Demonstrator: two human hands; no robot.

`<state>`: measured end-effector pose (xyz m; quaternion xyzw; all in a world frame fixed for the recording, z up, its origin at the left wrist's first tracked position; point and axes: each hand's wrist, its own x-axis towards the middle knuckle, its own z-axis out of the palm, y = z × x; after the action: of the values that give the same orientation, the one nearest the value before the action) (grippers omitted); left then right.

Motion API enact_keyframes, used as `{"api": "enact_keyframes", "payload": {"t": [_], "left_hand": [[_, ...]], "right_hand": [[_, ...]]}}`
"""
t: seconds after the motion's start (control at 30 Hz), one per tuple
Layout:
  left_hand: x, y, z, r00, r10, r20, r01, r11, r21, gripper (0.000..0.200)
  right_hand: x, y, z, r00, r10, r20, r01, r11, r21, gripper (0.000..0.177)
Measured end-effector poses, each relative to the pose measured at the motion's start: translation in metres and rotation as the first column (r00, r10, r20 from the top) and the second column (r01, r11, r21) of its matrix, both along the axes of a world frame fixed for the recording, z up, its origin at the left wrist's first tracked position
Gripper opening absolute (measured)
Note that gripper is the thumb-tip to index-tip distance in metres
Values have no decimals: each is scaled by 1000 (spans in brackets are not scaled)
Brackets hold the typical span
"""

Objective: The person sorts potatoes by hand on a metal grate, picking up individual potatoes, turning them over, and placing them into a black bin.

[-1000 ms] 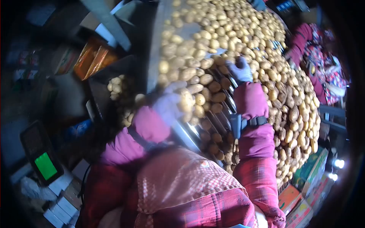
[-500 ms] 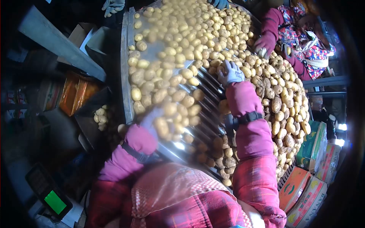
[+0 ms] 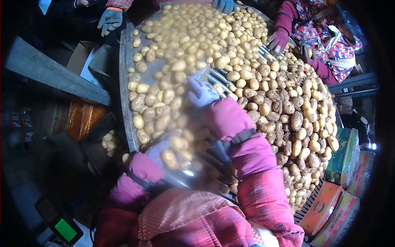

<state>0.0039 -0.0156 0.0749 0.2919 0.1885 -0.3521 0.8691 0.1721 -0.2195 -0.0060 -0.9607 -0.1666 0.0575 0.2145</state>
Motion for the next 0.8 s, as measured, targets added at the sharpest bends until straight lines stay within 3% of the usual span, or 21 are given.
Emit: {"api": "enact_keyframes", "payload": {"t": [0.1,0.17,0.2,0.27,0.33,0.4,0.43,0.5,0.53,0.57,0.6,0.67,0.73,0.8], "left_hand": [[1,2,-5,1000,19,-7,-19,1000,5,52],[-2,2,-6,999,9,47,-11,999,49,50],[-1,2,-1,994,-16,105,6,996,89,49],[-2,9,-13,986,-79,145,66,994,88,46],[-3,11,-20,984,-92,150,77,992,103,44],[-1,8,-12,991,-42,125,37,998,47,44],[-1,6,-8,994,-18,112,16,1000,19,44],[-1,8,-9,999,6,31,-4,997,-72,43],[-1,8,-13,1000,-14,23,15,998,-65,43],[0,8,-16,999,-39,19,40,997,-58,43],[0,11,-16,999,-46,4,46,995,-84,43],[-1,12,-20,999,-47,-4,47,998,-47,42],[-3,11,-34,999,-30,12,30,998,-48,43],[-2,11,-44,997,-52,56,55,996,-66,43]], "right_hand": [[18,-32,54,987,37,-154,-23,996,91,42],[47,-77,53,945,-327,15,325,933,-154,38],[43,-99,53,955,-281,95,297,899,-323,45],[39,-95,61,955,-293,38,273,826,-494,55],[40,-65,96,877,-433,-207,272,803,-530,58],[36,-79,66,927,-213,-308,135,957,-257,66],[44,-75,45,896,-245,-371,197,967,-163,68],[33,-59,51,934,-59,-352,102,989,105,63],[50,-86,5,946,-121,-300,210,936,282,74],[50,-83,49,861,-252,-442,370,906,205,77],[40,-85,86,870,-307,-386,341,940,23,77],[25,-103,99,895,-352,-274,240,898,-369,74],[16,-119,71,929,-328,-173,108,685,-720,71],[10,-111,70,943,-261,-209,65,756,-652,65]]}}
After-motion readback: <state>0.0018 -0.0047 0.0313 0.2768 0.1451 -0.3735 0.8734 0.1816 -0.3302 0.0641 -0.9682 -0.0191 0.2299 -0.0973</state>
